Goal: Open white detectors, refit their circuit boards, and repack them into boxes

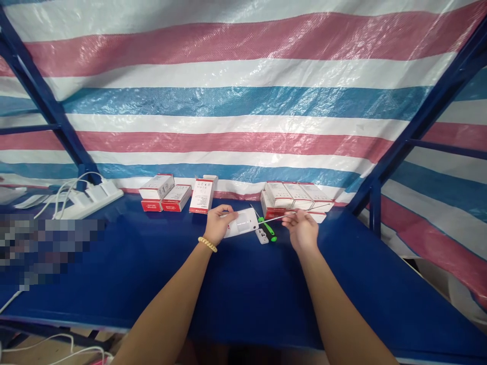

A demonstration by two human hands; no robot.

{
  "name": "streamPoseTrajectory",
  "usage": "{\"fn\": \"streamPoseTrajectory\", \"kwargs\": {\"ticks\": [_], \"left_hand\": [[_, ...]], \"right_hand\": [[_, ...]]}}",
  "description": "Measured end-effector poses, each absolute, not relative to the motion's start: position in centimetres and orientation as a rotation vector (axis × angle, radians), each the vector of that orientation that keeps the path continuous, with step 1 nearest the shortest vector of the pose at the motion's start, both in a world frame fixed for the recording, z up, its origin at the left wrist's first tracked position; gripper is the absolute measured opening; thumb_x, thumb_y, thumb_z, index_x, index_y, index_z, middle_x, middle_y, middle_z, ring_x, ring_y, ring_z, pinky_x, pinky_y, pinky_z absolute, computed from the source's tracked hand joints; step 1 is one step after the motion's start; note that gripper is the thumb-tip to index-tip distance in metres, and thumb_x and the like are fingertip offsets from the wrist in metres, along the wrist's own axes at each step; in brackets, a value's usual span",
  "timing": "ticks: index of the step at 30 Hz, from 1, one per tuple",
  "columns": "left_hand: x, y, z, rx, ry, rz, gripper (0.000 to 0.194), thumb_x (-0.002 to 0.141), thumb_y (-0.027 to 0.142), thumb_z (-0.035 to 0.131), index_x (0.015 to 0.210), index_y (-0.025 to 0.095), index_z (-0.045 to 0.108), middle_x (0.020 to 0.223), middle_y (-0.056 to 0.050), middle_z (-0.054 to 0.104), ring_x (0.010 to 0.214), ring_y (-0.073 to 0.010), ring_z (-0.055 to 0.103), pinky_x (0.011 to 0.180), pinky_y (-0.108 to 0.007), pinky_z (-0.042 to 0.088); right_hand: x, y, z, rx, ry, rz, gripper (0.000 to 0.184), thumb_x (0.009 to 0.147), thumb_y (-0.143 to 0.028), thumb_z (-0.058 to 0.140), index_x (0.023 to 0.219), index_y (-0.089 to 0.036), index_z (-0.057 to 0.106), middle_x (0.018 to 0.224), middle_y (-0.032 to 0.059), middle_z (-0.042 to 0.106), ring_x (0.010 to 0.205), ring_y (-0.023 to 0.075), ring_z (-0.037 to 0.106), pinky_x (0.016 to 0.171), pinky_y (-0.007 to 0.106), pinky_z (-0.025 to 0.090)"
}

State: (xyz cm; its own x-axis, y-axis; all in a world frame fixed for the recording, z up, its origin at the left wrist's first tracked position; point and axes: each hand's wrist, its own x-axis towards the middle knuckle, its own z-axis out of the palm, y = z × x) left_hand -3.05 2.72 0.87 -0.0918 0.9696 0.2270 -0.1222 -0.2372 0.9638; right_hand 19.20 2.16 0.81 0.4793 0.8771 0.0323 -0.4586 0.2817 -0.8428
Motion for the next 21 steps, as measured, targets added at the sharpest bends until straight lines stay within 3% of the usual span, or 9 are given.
{"fn": "streamPoseTrajectory", "kwargs": {"ticks": [4,9,11,14,17,19,21], "left_hand": [[-3.4,2.7,1.1,1.283,1.087,1.475,0.02,0.059,0.032,0.073,0.064,0.015,0.063,0.057,0.003,0.057,0.043,-0.0065,0.042,0.041,-0.02,0.028],[-3.9,2.6,1.5,1.332,1.041,1.393,0.019,0.058,0.03,0.073,0.064,0.015,0.062,0.051,0.005,0.053,0.042,-0.0061,0.039,0.043,-0.02,0.026],[-4.5,2.6,1.7,1.341,1.017,1.329,0.02,0.057,0.03,0.074,0.064,0.016,0.061,0.048,0.005,0.052,0.042,-0.0065,0.039,0.044,-0.021,0.025],[-5.7,2.8,2.1,1.339,1.025,1.286,0.021,0.056,0.029,0.074,0.065,0.016,0.061,0.05,0.005,0.053,0.042,-0.0073,0.04,0.044,-0.021,0.025],[-7.0,3.0,2.4,1.348,1.018,1.249,0.019,0.055,0.028,0.073,0.065,0.017,0.061,0.053,0.005,0.054,0.045,-0.008,0.042,0.046,-0.022,0.027],[-8.0,3.2,2.4,1.353,1.014,1.218,0.017,0.055,0.027,0.073,0.065,0.017,0.062,0.054,0.005,0.054,0.046,-0.0086,0.043,0.047,-0.022,0.028],[-9.0,3.4,2.3,1.342,1.032,1.223,0.016,0.056,0.027,0.072,0.064,0.017,0.063,0.054,0.005,0.053,0.047,-0.0087,0.043,0.047,-0.022,0.028]], "right_hand": [[21.2,2.7,0.8,-0.922,-0.478,0.801,0.034,0.071,-0.028,0.067,0.093,-0.02,0.043,0.056,-0.0058,0.061,0.044,0.0122,0.059,0.044,0.024,0.051],[22.4,2.6,1.0,-1.002,-0.418,0.58,0.075,0.066,-0.014,0.063,0.129,-0.024,0.024,0.073,-0.0079,0.064,0.045,0.0085,0.056,0.043,0.021,0.048],[22.9,2.6,1.1,-1.052,-0.374,0.557,0.066,0.067,-0.013,0.059,0.126,-0.023,0.031,0.076,-0.0059,0.063,0.047,0.008,0.056,0.041,0.02,0.046],[23.7,2.6,1.3,-1.112,-0.27,0.527,0.036,0.069,-0.014,0.055,0.104,-0.018,0.047,0.078,-0.0018,0.062,0.047,0.0081,0.055,0.037,0.019,0.041],[24.4,2.4,1.5,-1.115,-0.163,0.515,0.018,0.074,-0.018,0.051,0.092,-0.018,0.05,0.083,0.0014,0.062,0.052,0.0092,0.056,0.038,0.02,0.041],[24.6,2.2,1.7,-1.071,-0.196,0.652,0.013,0.081,-0.025,0.047,0.09,-0.017,0.052,0.086,0.004,0.064,0.06,0.0115,0.06,0.044,0.022,0.046],[24.5,2.0,1.9,-1.007,-0.361,0.849,0.022,0.086,-0.034,0.044,0.089,-0.016,0.056,0.089,0.0073,0.066,0.075,0.0154,0.065,0.054,0.025,0.051]]}}
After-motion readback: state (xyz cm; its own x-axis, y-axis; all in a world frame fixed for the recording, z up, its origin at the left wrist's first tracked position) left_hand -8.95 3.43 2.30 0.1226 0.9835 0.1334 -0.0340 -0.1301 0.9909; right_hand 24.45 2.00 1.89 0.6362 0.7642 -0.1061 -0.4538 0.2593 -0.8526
